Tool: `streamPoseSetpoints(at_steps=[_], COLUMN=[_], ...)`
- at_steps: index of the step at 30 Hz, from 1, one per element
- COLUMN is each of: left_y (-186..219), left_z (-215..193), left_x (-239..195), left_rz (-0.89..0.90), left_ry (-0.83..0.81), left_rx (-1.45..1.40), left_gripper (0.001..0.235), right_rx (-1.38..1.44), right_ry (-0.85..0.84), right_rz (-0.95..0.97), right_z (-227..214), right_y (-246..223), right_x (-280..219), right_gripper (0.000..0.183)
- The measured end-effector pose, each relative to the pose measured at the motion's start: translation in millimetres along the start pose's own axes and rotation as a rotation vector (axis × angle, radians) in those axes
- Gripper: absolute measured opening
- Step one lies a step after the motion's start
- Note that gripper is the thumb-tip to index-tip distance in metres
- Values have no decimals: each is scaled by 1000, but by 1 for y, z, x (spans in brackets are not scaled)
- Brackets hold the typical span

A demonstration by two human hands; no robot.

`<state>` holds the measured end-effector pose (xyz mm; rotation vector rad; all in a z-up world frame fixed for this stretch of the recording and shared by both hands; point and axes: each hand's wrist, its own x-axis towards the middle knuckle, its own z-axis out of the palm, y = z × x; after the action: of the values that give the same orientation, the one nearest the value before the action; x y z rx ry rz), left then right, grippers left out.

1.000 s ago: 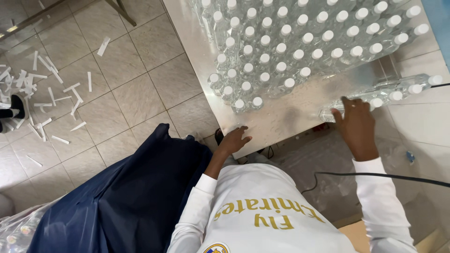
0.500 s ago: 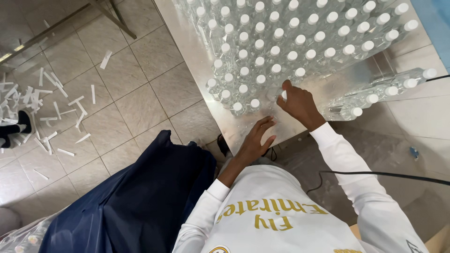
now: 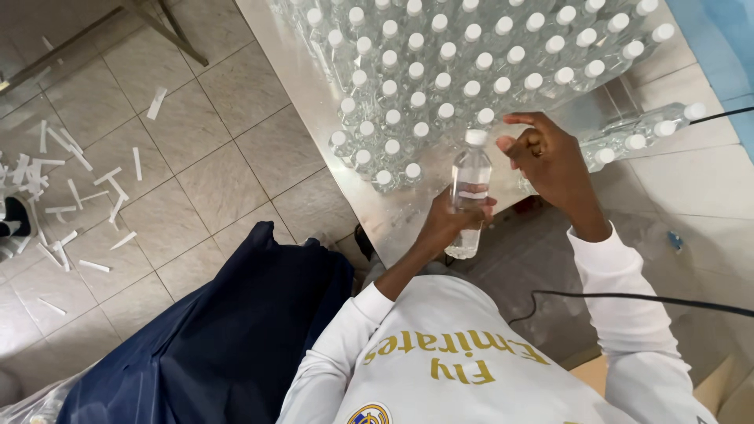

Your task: The person repeatedly picks up clear plastic bottles from a table, screws on white caps, and places the capped bottles back onto the table among many others.

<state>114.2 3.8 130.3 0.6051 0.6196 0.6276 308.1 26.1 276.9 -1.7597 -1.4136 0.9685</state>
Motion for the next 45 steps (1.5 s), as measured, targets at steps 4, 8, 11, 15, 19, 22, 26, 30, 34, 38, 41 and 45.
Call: streamPoseSetpoints(at_steps=[4,8,11,15,19,22,26,30,34,38,41,45], left_y=[6,22,26,26,29,30,28,64,81,101,95,97], left_z=[-10,-15,-19,-23,-20,-21,-25,-18,-21,-20,-28,-26], left_x=[16,27,30,30,25,23,20,7,-9,-21,-19,-27], left_rz=[-61,-95,-104,-95,-89,-78,12,145,-13,-48,3,117], left_ry=[86,89,90,105,101,105,72,-22,-91,-279,-378,-300], left_rx=[-214,-241,-250,-199,-179,-162,11,459,825,997,1105,1121], left_gripper=[54,47,48,53,53,48,70,81,116,87,75,66], right_rx=[51,44,45,61,47,10,-30,-240,-614,-1082,-1139,-784], right_ry=[44,21,36,66,65,51,31,22,-167,-386,-450,-473], right_rz=[-9,67,90,98,97,78,-15,-272,-489,-816,-791,20], right_z=[0,-1,-8,-9,-2,1,1,-7,-29,-37,-32,-12], right_y=[21,51,67,78,66,61,51,37,5,4,21,33], right_x=[-13,-28,-34,-37,-35,-31,-30,-22,-18,-16,-23,-41], right_gripper=[29,24,22,21,22,25,23,41,46,31,33,80])
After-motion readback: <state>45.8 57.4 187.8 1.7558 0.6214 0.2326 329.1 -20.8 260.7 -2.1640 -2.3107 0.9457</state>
